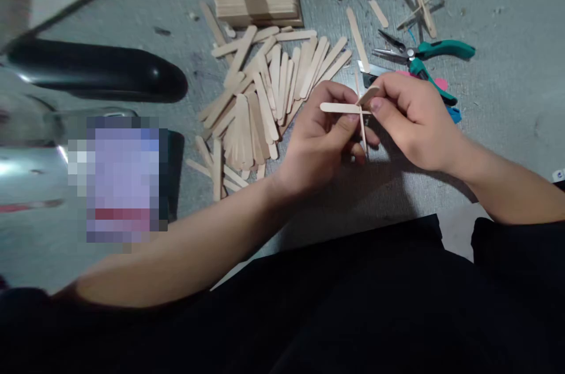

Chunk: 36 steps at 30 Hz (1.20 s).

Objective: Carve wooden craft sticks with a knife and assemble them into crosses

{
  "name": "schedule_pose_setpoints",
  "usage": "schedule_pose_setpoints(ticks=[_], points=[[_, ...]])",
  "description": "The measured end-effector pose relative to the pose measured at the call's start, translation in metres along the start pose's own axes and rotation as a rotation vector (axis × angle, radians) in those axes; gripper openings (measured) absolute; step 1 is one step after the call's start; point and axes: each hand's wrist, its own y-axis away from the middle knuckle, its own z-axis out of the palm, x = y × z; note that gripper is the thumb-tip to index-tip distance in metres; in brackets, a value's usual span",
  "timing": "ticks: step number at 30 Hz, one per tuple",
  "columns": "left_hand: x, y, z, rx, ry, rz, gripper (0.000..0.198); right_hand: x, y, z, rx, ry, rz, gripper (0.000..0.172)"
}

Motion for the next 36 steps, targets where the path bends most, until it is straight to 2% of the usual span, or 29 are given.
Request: schedule_pose_setpoints(ticks=[3,7,12,14,17,22,26,31,36], points=[[-0.004,-0.002,-0.004,-0.043,0.125,0.004,0.043,-0.003,-0.002,-0.002,-0.083,-0.092,0.04,0.023],[-0.001,-0.003,-0.011,-0.101,0.252,-0.048,0.049,-0.004,-0.006,0.001,-0.173,-0.192,0.138,0.031],[0.014,0.002,-0.014,-0.069,0.338,-0.196,0.049,0.0,-0.005,0.008,-0.175,-0.273,0.178,0.021],[0.019,0.004,-0.013,-0.067,0.377,-0.222,0.047,0.0,-0.005,0.009,-0.162,-0.288,0.192,0.022],[0.023,0.005,-0.01,-0.053,0.421,-0.21,0.045,-0.002,-0.004,0.008,-0.12,-0.262,0.193,0.026],[0.022,0.005,-0.007,-0.014,0.399,-0.211,0.043,-0.004,-0.005,0.005,-0.132,-0.198,0.139,0.025],[0.023,0.006,-0.008,-0.078,0.385,-0.204,0.049,-0.003,-0.005,0.006,-0.097,-0.15,0.108,0.027],[0.025,0.006,-0.007,-0.11,0.368,-0.225,0.066,-0.001,-0.005,0.008,-0.142,-0.284,0.135,0.033],[0.027,0.005,-0.005,-0.121,0.412,-0.236,0.068,0.002,-0.006,0.008,-0.183,-0.386,0.148,0.031]])
